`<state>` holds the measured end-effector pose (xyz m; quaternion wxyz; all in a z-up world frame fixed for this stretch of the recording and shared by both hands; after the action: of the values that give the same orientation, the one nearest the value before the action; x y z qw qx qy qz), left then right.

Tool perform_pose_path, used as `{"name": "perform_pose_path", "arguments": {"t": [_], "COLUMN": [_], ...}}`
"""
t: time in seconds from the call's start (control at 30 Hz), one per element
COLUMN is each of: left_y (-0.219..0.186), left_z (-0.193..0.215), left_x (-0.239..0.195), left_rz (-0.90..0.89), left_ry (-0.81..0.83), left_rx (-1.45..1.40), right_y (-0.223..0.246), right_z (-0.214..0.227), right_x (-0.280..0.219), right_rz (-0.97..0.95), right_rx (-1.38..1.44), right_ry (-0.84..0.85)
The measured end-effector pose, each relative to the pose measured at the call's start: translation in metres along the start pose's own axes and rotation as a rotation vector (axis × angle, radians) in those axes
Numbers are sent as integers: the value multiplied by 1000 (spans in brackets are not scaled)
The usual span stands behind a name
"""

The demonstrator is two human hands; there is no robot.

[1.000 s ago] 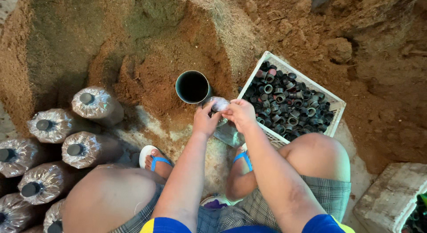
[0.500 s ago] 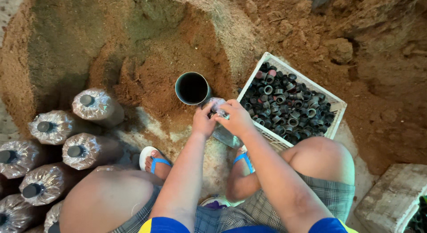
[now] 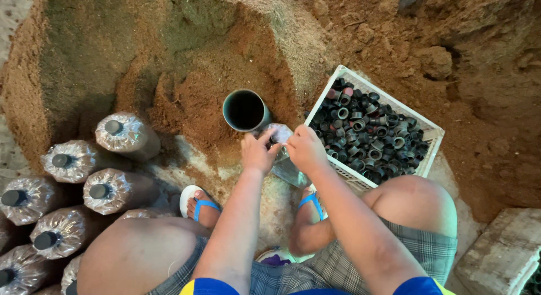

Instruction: The person sits on the floor and fills clear plastic bottles with brown granular material using a cylindrical metal scoop. They then place a black cap on each bottle and set it aside with others.

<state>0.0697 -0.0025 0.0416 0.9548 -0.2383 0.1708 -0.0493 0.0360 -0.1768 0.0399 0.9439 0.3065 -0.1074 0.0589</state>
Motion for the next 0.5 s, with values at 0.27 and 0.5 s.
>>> {"name": "perform_pose_path", "arguments": {"t": [0.27,0.5], "left_y": [15,-36], "left_z": [-41,12], "left_x": [25,-11], "left_rz": [-64,-82], "left_ry": [11,-73], "left_rx": [-26,-186], "right_y": [-38,-24], "right_z": [-39,-43], "right_x": [-13,-19], "right_rz": [43,-318], "right_rx": [-81,-203], "right_ry": [-62,147]}}
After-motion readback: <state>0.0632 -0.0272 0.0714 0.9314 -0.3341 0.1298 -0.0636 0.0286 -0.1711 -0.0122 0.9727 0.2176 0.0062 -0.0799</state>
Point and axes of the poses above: each hand's wrist, its own x-axis towards the middle knuckle, its own z-axis out of the back of the hand, y = z × x, the point moved 6 cm from there along x, towards the middle knuckle, and after that the axes turned 15 degrees about x, right-handed, at the moved point
